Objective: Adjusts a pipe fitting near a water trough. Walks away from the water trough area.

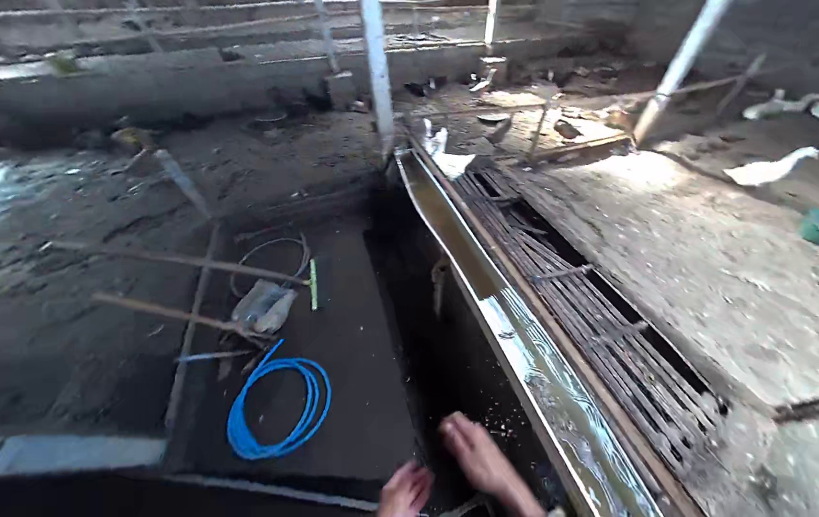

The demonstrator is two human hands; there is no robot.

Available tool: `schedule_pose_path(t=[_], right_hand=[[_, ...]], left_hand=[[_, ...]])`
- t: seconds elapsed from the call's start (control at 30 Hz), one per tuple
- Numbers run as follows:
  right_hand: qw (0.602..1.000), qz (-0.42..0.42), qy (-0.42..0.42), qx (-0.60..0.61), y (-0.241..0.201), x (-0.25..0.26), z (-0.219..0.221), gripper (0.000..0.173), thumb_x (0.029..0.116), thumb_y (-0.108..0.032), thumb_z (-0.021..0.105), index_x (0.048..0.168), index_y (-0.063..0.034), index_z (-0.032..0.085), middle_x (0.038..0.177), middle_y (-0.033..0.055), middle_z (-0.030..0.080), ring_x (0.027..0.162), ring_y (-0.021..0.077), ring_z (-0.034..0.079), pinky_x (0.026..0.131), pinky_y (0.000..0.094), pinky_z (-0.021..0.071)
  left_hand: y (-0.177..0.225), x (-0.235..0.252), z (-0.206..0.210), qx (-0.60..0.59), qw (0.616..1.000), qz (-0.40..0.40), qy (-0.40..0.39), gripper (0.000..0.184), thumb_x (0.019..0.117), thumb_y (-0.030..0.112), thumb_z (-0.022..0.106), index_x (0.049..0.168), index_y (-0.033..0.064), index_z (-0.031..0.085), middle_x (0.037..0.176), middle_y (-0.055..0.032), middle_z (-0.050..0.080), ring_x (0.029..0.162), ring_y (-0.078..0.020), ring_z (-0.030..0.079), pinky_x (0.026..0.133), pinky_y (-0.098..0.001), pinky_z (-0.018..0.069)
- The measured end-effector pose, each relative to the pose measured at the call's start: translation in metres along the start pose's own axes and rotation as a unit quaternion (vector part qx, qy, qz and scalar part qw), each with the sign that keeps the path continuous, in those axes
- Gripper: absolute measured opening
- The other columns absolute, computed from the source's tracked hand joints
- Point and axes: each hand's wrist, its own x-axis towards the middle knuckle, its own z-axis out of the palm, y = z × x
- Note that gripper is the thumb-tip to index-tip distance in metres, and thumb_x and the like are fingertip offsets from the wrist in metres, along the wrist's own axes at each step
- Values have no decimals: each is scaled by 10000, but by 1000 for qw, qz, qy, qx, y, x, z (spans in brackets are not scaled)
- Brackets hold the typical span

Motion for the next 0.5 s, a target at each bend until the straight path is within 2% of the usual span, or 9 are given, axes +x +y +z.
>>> schedule_pose_path(t=[0.07,0.1,0.17,0.23,0.3,0.33,0.37,0.43,0.5], right_hand=[[999,-52,-8,1,-21,9,79,426,1079,-263,390,1352,-81,662,1475,164,557,1403,315,486,1181,568,344],[999,-32,3,31,-25,15,110,457,1068,-264,378,1393,-56,625,1543,186,483,1471,333,399,1228,572,269],[992,36,-8,123,-36,33,152,534,1063,-247,444,1527,16,423,1626,229,333,1520,328,314,1255,496,261],[977,125,-71,157,-61,45,190,645,1041,-144,478,1622,-39,216,1646,229,280,1499,331,340,1214,496,312],[971,181,-89,126,-77,50,237,531,1057,-120,467,1559,7,349,1469,259,515,1309,343,555,1088,523,456],[974,189,-86,90,-85,54,262,408,1068,-123,465,1431,63,487,1248,252,651,1095,304,664,953,493,538],[977,188,-98,35,-93,57,285,330,1074,-134,470,1297,85,578,1061,213,698,917,245,684,838,442,559],[968,149,-176,-102,-115,57,324,315,1060,-153,514,1189,94,661,986,216,709,859,253,681,834,464,558],[946,104,-240,-192,-150,61,369,335,1056,-218,549,1157,77,675,893,170,703,730,202,674,721,412,584]], left_hand=[[11,0,33,-86,996,37,-8,416,1125,243,230,1374,2,460,1184,-130,647,1022,-166,630,906,-364,523],[14,1,29,-73,995,70,-15,411,1119,198,240,1362,-26,485,1208,-146,636,1054,-170,604,932,-365,507],[28,-7,-11,114,977,178,-25,372,1016,49,466,1355,-96,522,1301,-223,621,1217,-246,592,1072,-401,473],[55,-36,-65,361,909,200,-51,466,933,84,655,1343,-111,548,1366,-281,580,1317,-374,531,1143,-520,384],[55,-49,-122,444,867,218,-63,387,924,78,668,1258,-107,605,1324,-300,594,1279,-431,543,1111,-576,396],[51,-49,-154,455,854,243,-73,318,935,51,636,1203,-119,628,1293,-314,602,1261,-451,551,1100,-582,406],[53,-56,-188,467,838,263,-101,265,961,29,589,1169,-123,650,1257,-328,613,1241,-471,559,1089,-586,405],[58,-79,-258,459,828,296,-127,244,995,59,584,1160,-75,705,1183,-297,672,1171,-449,618,1055,-581,431],[62,-112,-337,402,872,269,-73,225,997,112,630,1110,-58,724,1082,-253,714,1058,-390,675,994,-571,477]])
